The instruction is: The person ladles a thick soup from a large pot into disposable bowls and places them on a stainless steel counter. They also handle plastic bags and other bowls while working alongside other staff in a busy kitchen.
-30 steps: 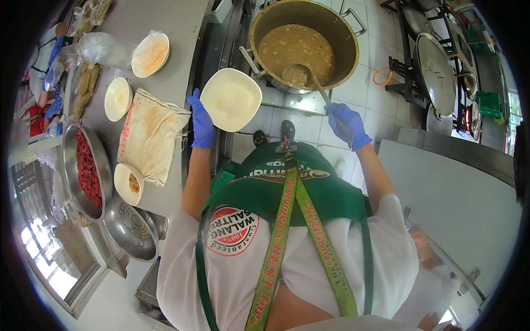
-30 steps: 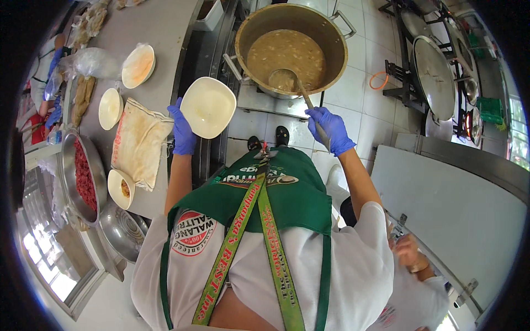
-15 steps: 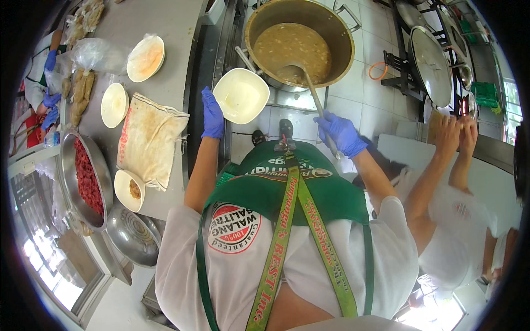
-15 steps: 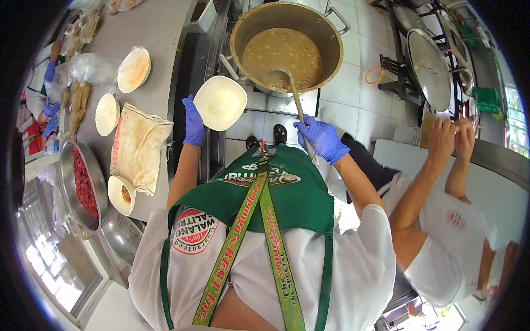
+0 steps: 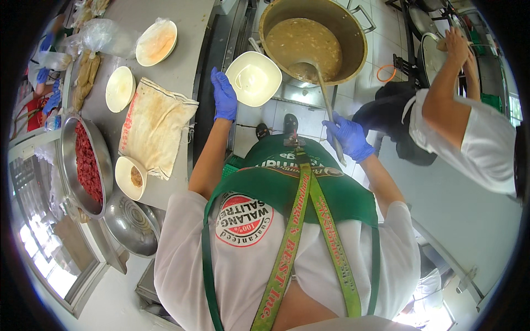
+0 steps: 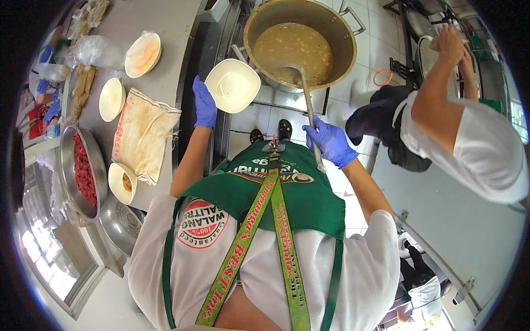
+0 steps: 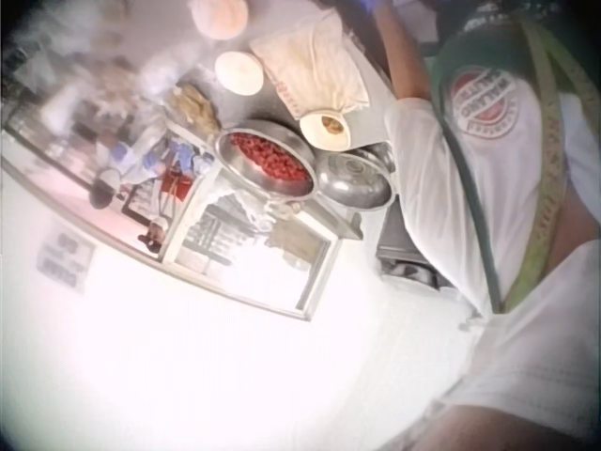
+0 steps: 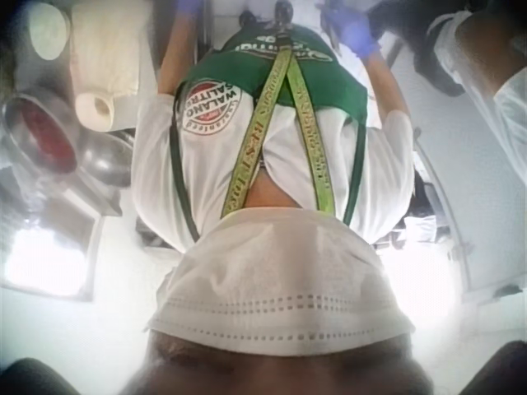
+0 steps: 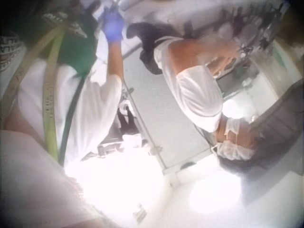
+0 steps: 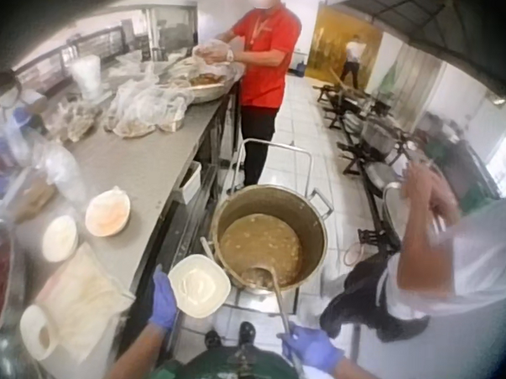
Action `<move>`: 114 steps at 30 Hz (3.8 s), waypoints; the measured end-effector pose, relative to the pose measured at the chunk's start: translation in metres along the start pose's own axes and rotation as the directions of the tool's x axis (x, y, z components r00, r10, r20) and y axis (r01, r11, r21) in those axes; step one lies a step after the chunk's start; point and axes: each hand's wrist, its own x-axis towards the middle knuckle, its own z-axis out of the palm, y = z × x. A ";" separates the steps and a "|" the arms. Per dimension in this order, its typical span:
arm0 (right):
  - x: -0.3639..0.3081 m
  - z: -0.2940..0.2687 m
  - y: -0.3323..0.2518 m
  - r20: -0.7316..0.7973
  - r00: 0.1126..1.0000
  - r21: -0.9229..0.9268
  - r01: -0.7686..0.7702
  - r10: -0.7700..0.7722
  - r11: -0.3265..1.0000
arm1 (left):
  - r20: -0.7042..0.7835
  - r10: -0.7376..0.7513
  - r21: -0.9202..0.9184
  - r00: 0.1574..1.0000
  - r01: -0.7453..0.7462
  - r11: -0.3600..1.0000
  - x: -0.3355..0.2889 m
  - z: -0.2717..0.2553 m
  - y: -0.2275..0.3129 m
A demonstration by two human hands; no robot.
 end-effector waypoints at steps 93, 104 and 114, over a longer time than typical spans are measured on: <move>0.117 -0.184 0.106 -0.465 0.638 0.851 0.129 0.614 0.510 | 0.046 -0.327 -0.231 0.944 0.328 0.916 0.165 0.082 0.038; 0.132 0.010 0.241 0.175 0.897 0.176 -0.433 0.405 0.884 | 0.076 -0.338 -0.297 0.938 0.345 0.890 0.105 0.022 0.092; 0.131 0.075 0.296 0.326 0.936 -0.079 -0.116 0.135 0.990 | 0.000 -0.364 -0.311 0.932 0.346 0.885 0.069 -0.033 0.091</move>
